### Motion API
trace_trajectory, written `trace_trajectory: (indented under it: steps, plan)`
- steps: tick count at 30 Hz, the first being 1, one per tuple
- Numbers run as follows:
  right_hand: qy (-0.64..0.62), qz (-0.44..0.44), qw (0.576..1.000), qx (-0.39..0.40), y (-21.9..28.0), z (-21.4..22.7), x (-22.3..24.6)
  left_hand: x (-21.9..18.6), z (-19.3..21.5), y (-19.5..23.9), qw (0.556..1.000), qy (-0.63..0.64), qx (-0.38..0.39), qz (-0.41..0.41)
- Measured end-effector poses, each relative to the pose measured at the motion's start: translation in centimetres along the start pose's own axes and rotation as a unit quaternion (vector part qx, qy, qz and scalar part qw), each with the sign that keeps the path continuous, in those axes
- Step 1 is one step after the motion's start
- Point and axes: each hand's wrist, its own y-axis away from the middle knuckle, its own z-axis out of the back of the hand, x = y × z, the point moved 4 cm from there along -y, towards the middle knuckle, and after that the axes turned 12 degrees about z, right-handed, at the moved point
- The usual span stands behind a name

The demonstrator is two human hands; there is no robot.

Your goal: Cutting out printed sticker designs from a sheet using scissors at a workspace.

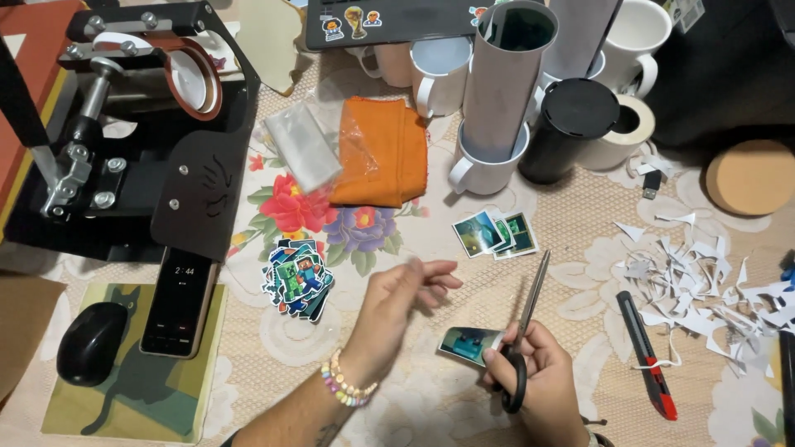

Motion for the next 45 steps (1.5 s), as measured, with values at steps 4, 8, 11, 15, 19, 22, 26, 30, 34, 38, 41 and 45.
trace_trajectory:
  steps: [4, 8, 11, 15, 19, 22, 26, 30, 34, 38, 41, 45]
  plan:
    - [-0.008, 0.009, 1.0, 0.014, -0.2, 0.1, -0.4, 4.1, -0.9, 0.1, 0.983, -0.147, 0.076, 0.073]
    - [0.008, 0.009, 1.0, -0.004, -0.2, 0.4, -0.7, 5.7, -1.5, 0.1, 0.993, -0.016, 0.098, 0.059]
    - [-0.006, 0.023, 1.0, -0.005, -0.6, 1.1, -1.5, 6.3, -1.3, -0.1, 0.987, 0.051, 0.078, 0.128]
    - [-0.007, 0.014, 1.0, -0.02, -0.2, 0.7, 0.3, 5.0, -1.7, 1.0, 0.971, 0.061, 0.117, 0.199]
    - [0.023, 0.04, 0.999, 0.013, -0.8, 1.8, 1.5, 2.1, -2.3, 1.7, 0.975, 0.026, 0.108, 0.194]
    - [0.054, 0.066, 0.996, -0.002, -1.0, 0.7, 4.8, -0.7, -3.0, 2.1, 0.987, 0.022, 0.098, 0.124]
    - [0.092, 0.188, 0.976, 0.054, -0.5, -0.3, 8.5, -4.7, -3.5, 2.3, 0.993, 0.049, 0.109, -0.013]
    - [0.181, 0.302, 0.909, 0.223, 0.3, -2.8, 11.3, -7.7, -3.6, 2.3, 0.99, 0.073, 0.088, -0.078]
    - [0.246, 0.29, 0.903, 0.202, 0.2, -3.8, 11.4, -8.5, -3.4, 2.3, 0.987, 0.09, 0.096, -0.097]
    - [0.272, 0.346, 0.876, 0.198, -0.2, -4.4, 11.5, -8.7, -3.1, 2.1, 0.987, 0.071, 0.078, -0.12]
    - [0.268, 0.352, 0.876, 0.192, 0.0, -5.2, 11.6, -8.4, -2.9, 1.9, 0.988, 0.065, 0.07, -0.12]
    - [0.247, 0.336, 0.885, 0.206, -0.3, -4.9, 10.9, -8.6, -3.1, 2.2, 0.993, 0.047, 0.065, -0.087]
